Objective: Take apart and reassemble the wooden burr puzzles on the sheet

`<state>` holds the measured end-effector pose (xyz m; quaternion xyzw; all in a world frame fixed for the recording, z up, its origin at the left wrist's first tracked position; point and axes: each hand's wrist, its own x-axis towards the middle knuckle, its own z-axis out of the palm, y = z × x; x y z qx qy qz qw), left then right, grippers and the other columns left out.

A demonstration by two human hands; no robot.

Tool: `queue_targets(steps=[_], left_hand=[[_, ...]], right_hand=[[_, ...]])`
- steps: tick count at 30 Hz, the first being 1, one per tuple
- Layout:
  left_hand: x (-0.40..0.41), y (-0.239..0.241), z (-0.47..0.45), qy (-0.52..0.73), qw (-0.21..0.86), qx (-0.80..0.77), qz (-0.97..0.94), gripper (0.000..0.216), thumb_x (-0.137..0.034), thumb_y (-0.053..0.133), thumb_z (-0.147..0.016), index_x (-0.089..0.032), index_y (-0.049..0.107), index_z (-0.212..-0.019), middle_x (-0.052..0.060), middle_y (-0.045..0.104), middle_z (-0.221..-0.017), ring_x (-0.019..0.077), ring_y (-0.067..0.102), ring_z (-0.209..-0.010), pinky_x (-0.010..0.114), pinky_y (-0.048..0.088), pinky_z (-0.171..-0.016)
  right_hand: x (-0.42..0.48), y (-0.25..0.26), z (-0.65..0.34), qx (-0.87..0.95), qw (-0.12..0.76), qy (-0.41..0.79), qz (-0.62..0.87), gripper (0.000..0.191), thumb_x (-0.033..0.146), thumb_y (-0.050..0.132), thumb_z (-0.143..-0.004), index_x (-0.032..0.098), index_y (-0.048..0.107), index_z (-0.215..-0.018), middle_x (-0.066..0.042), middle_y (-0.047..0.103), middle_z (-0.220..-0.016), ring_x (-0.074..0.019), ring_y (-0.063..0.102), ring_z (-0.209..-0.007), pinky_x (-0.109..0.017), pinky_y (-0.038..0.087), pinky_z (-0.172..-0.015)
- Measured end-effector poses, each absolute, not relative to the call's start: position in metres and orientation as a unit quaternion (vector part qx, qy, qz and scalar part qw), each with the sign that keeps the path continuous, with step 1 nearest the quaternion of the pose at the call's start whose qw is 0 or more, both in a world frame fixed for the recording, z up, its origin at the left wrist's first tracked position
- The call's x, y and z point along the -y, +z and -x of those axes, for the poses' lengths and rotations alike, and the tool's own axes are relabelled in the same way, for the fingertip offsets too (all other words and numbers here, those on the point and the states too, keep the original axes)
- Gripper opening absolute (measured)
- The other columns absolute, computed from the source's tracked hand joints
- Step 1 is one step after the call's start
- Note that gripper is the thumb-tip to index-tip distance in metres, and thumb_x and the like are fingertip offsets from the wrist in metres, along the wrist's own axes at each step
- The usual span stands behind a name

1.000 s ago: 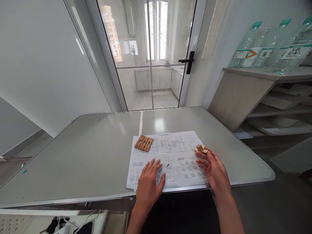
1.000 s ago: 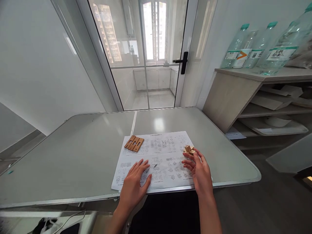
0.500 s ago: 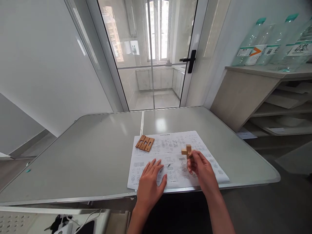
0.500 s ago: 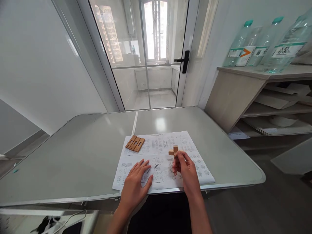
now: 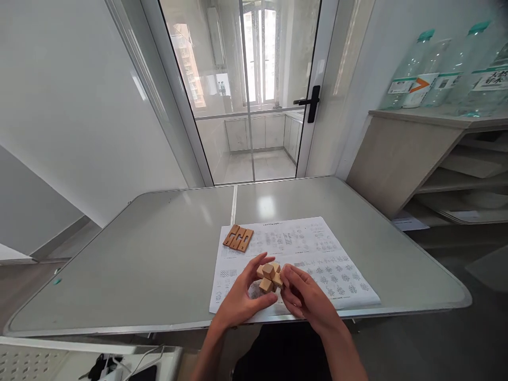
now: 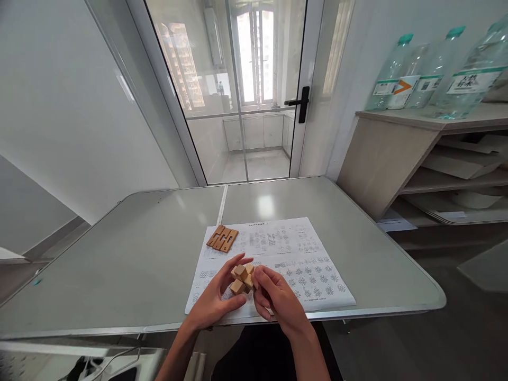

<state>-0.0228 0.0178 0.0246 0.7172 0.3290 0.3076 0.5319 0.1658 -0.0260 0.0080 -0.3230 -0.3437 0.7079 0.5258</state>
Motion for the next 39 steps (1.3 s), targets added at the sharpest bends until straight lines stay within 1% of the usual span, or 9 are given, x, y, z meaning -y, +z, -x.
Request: queue_targets(steps=[3,5,9,12,16,20,25,29,39], left_hand=[[-0.026,0.025,0.024,0.277,0.607,-0.291,-0.686,0.074,-0.056,0.079,-0.081,-0.028,0.057,-0.146,0.011,0.068,-0.134,0.034,0.064,-0.125,0.049,0.051,-0.109],[-0.027,0.02,0.024,0.286,0.629,-0.284,-0.665,0.076,-0.06,0.082,-0.076,-0.025,0.061,-0.14,0.011,0.072,-0.123,0.0337,0.067,-0.118,0.046,0.054,-0.104],[-0.023,0.008,0.021,0.362,0.632,-0.303,-0.615,0.071,-0.055,0.087,-0.073,-0.024,0.063,-0.132,0.01,0.071,-0.121,0.0311,0.067,-0.113,0.042,0.054,-0.099],[-0.02,0.005,0.02,0.385,0.623,-0.336,-0.592,0.069,-0.052,0.086,-0.076,-0.025,0.06,-0.134,0.009,0.072,-0.121,0.0294,0.067,-0.114,0.041,0.053,-0.102],[-0.018,0.003,0.019,0.372,0.606,-0.377,-0.593,0.068,-0.057,0.081,-0.079,-0.022,0.06,-0.134,0.01,0.072,-0.122,0.0291,0.068,-0.114,0.041,0.053,-0.103],[-0.02,-0.001,0.018,0.358,0.576,-0.403,-0.615,0.068,-0.067,0.068,-0.086,-0.02,0.061,-0.135,0.011,0.073,-0.123,0.0302,0.067,-0.117,0.042,0.052,-0.105],[-0.019,-0.007,0.015,0.356,0.515,-0.446,-0.64,0.068,-0.071,0.052,-0.093,-0.016,0.064,-0.132,0.01,0.076,-0.11,0.0279,0.07,-0.099,0.038,0.056,-0.089],[-0.018,-0.007,0.014,0.355,0.518,-0.448,-0.636,0.069,-0.072,0.051,-0.093,-0.014,0.066,-0.127,0.008,0.075,-0.1,0.0256,0.067,-0.09,0.033,0.054,-0.08],[-0.016,-0.001,0.011,0.342,0.51,-0.458,-0.643,0.066,-0.072,0.05,-0.093,-0.011,0.069,-0.11,0.006,0.069,-0.085,0.022,0.059,-0.078,0.03,0.046,-0.071]], right_hand=[[0.027,0.007,-0.167,0.337,0.509,0.73,0.307,0.049,0.064,0.064,-0.094,0.023,0.046,-0.076,0.013,0.031,-0.049,-0.0049,0.025,-0.037,-0.019,0.019,-0.038],[0.028,0.007,-0.168,0.349,0.505,0.73,0.301,0.048,0.064,0.063,-0.095,0.023,0.048,-0.076,0.012,0.031,-0.05,-0.0052,0.027,-0.038,-0.02,0.021,-0.039],[0.027,0.011,-0.168,0.423,0.519,0.652,0.356,0.035,0.057,0.069,-0.093,0.023,0.063,-0.101,0.009,0.044,-0.059,-0.0083,0.041,-0.05,-0.022,0.037,-0.053],[0.024,0.009,-0.164,0.461,0.533,0.588,0.396,0.038,0.054,0.072,-0.092,0.025,0.065,-0.114,0.006,0.051,-0.069,-0.0109,0.047,-0.059,-0.024,0.044,-0.06],[0.018,-0.004,-0.157,0.467,0.561,0.541,0.418,0.04,0.058,0.069,-0.092,0.023,0.068,-0.112,0.003,0.055,-0.075,-0.0121,0.05,-0.062,-0.025,0.045,-0.058],[0.016,-0.014,-0.155,0.47,0.564,0.517,0.44,0.042,0.06,0.067,-0.093,0.022,0.069,-0.111,0.002,0.059,-0.075,-0.0131,0.052,-0.062,-0.025,0.046,-0.058],[0.016,-0.015,-0.154,0.47,0.561,0.512,0.45,0.043,0.06,0.066,-0.093,0.021,0.069,-0.11,0.0,0.063,-0.079,-0.0143,0.056,-0.065,-0.026,0.047,-0.058],[0.016,-0.016,-0.155,0.476,0.553,0.511,0.455,0.04,0.058,0.069,-0.093,0.021,0.068,-0.108,-0.001,0.067,-0.083,-0.0155,0.058,-0.069,-0.026,0.048,-0.062],[0.02,-0.011,-0.156,0.538,0.544,0.439,0.47,0.029,0.05,0.061,-0.1,0.022,0.067,-0.103,-0.001,0.067,-0.081,-0.0179,0.062,-0.072,-0.03,0.049,-0.067]])
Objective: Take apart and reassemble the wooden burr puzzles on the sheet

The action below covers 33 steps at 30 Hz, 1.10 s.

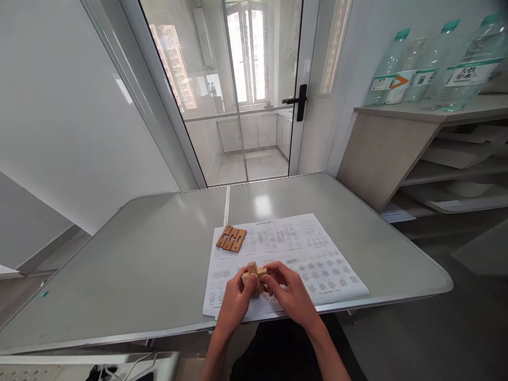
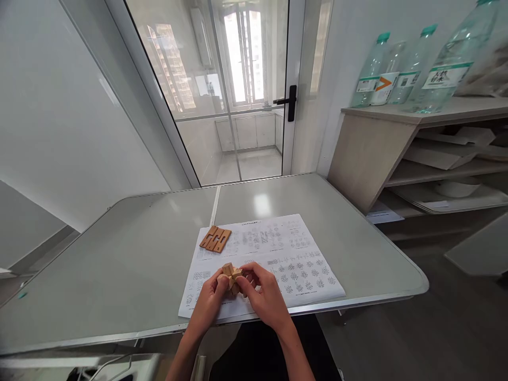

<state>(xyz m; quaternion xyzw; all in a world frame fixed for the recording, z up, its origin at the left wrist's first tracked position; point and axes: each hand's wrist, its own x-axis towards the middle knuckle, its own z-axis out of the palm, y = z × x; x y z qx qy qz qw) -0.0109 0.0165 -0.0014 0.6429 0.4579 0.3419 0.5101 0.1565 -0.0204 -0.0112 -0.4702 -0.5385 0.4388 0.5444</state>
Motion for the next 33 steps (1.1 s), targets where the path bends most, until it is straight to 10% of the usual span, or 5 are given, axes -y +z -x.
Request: queue_targets(steps=[19,33], left_hand=[[-0.018,0.004,0.009,0.325,0.519,-0.436,-0.659,0.077,-0.079,0.033,-0.095,-0.015,0.069,-0.07,0.009,0.071,-0.071,0.0227,0.061,-0.07,0.032,0.045,-0.071],[-0.019,-0.003,0.014,0.324,0.596,-0.383,-0.627,0.069,-0.079,0.046,-0.091,-0.014,0.067,-0.085,0.008,0.073,-0.065,0.0194,0.065,-0.056,0.029,0.048,-0.062]], right_hand=[[0.023,-0.008,-0.157,0.618,0.556,0.326,0.45,0.018,0.028,0.051,-0.106,0.026,0.067,-0.115,-0.003,0.067,-0.105,-0.0175,0.063,-0.085,-0.03,0.052,-0.075],[0.022,-0.008,-0.16,0.599,0.573,0.375,0.415,0.022,0.028,0.065,-0.099,0.032,0.076,-0.117,-0.003,0.067,-0.107,-0.0158,0.063,-0.081,-0.03,0.055,-0.073]])
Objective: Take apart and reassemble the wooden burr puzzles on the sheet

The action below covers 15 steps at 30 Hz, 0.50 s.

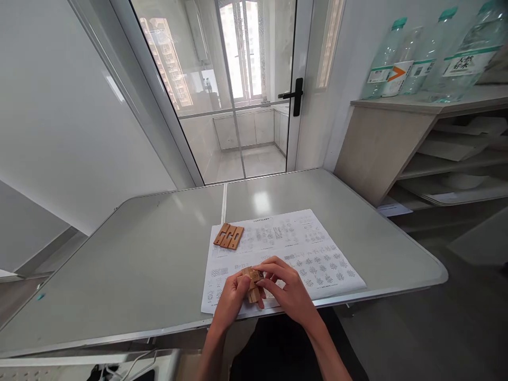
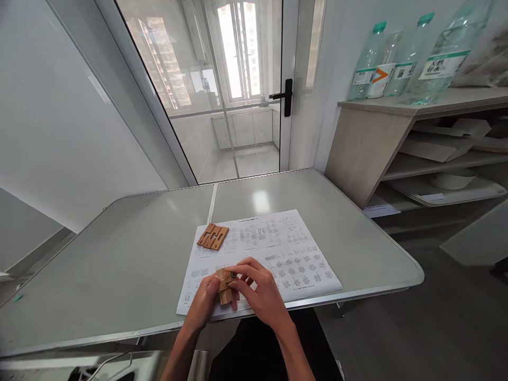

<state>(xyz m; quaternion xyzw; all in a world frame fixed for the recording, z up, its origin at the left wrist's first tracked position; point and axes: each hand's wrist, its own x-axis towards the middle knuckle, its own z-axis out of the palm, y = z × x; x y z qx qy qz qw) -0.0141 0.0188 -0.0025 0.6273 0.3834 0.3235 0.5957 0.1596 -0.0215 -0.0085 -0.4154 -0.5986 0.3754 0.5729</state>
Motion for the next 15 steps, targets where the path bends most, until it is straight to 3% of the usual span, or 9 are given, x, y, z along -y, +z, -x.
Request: queue_targets(steps=[8,12,15], left_hand=[[-0.0145,0.0024,0.0126,0.346,0.632,-0.356,-0.595,0.073,-0.079,0.035,-0.095,-0.015,0.059,-0.121,0.005,0.073,-0.077,0.0185,0.065,-0.054,0.03,0.049,-0.059],[-0.0133,0.0051,0.01,0.339,0.631,-0.399,-0.572,0.079,-0.081,0.024,-0.096,-0.015,0.06,-0.12,0.0,0.063,-0.061,0.017,0.056,-0.047,0.029,0.045,-0.055],[-0.0143,0.0049,0.0089,0.338,0.61,-0.459,-0.551,0.074,-0.081,0.033,-0.094,-0.015,0.064,-0.11,-0.003,0.056,-0.059,0.0133,0.045,-0.045,0.024,0.035,-0.046]], right_hand=[[0.0228,-0.0021,-0.1562,0.589,0.551,0.426,0.411,0.028,0.029,0.068,-0.094,0.032,0.075,-0.121,-0.004,0.066,-0.116,-0.0152,0.065,-0.082,-0.03,0.057,-0.072],[0.0232,-0.0008,-0.1549,0.573,0.53,0.433,0.451,0.031,0.03,0.067,-0.093,0.029,0.073,-0.124,-0.002,0.073,-0.101,-0.0167,0.065,-0.078,-0.031,0.057,-0.074],[0.0222,-0.0038,-0.1559,0.558,0.525,0.431,0.478,0.03,0.037,0.067,-0.094,0.026,0.073,-0.121,-0.003,0.074,-0.099,-0.0167,0.065,-0.075,-0.029,0.055,-0.067]])
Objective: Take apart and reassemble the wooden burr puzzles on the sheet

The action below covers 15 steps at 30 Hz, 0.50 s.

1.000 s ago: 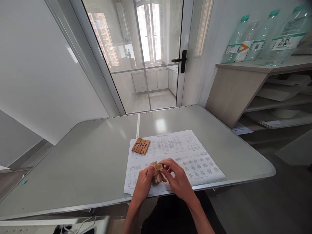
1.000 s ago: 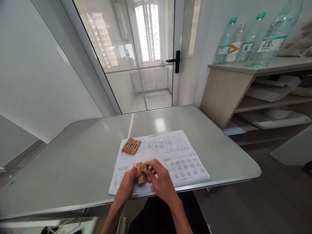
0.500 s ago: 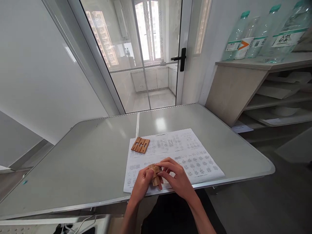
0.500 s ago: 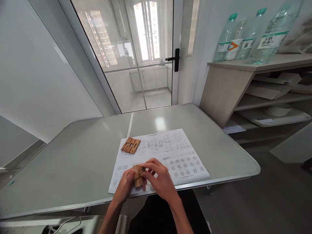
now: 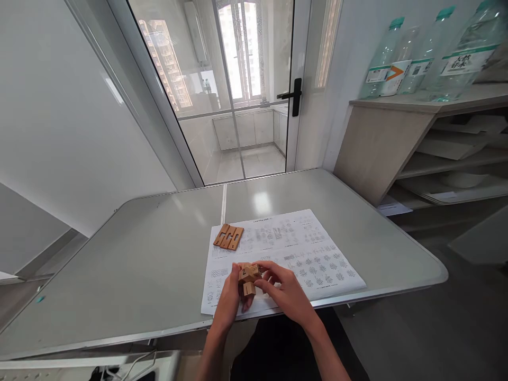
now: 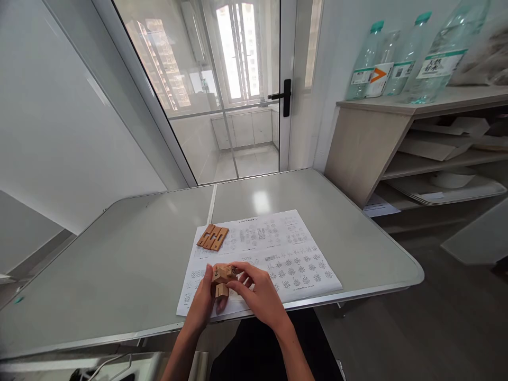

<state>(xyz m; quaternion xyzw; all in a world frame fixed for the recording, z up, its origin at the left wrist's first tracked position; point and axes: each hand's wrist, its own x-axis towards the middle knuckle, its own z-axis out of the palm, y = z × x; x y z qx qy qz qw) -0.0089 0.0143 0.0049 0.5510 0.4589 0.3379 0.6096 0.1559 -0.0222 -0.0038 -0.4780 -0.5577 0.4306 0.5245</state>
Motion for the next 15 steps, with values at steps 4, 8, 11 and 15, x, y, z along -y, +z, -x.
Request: queue_targets(steps=[4,8,11,15], left_hand=[[-0.016,0.002,0.01,0.372,0.592,-0.467,-0.542,0.059,-0.074,0.053,-0.091,-0.017,0.066,-0.104,-0.001,0.058,-0.071,0.0125,0.047,-0.058,0.021,0.034,-0.048],[-0.016,-0.001,0.011,0.381,0.604,-0.452,-0.535,0.057,-0.071,0.053,-0.093,-0.016,0.065,-0.103,-0.005,0.05,-0.063,0.0093,0.037,-0.049,0.021,0.029,-0.043],[-0.017,-0.004,0.011,0.395,0.606,-0.447,-0.526,0.057,-0.072,0.055,-0.092,-0.016,0.063,-0.098,-0.006,0.049,-0.06,0.0082,0.036,-0.045,0.02,0.028,-0.042],[-0.017,-0.007,0.01,0.408,0.64,-0.439,-0.481,0.056,-0.073,0.059,-0.087,-0.017,0.059,-0.09,-0.009,0.043,-0.055,0.0064,0.027,-0.042,0.019,0.024,-0.04]], right_hand=[[0.021,-0.007,-0.157,0.546,0.528,0.441,0.479,0.031,0.038,0.068,-0.093,0.027,0.071,-0.122,-0.003,0.075,-0.106,-0.0165,0.064,-0.075,-0.028,0.054,-0.064],[0.021,-0.008,-0.155,0.547,0.539,0.429,0.475,0.029,0.038,0.07,-0.093,0.028,0.068,-0.12,-0.002,0.077,-0.104,-0.0171,0.065,-0.077,-0.03,0.055,-0.072],[0.02,-0.009,-0.153,0.55,0.546,0.412,0.479,0.029,0.037,0.07,-0.093,0.028,0.066,-0.12,-0.001,0.078,-0.1,-0.0167,0.064,-0.074,-0.03,0.055,-0.074],[0.02,-0.009,-0.149,0.543,0.56,0.395,0.486,0.027,0.037,0.071,-0.092,0.027,0.066,-0.116,0.0,0.078,-0.093,-0.0166,0.064,-0.07,-0.03,0.055,-0.072]])
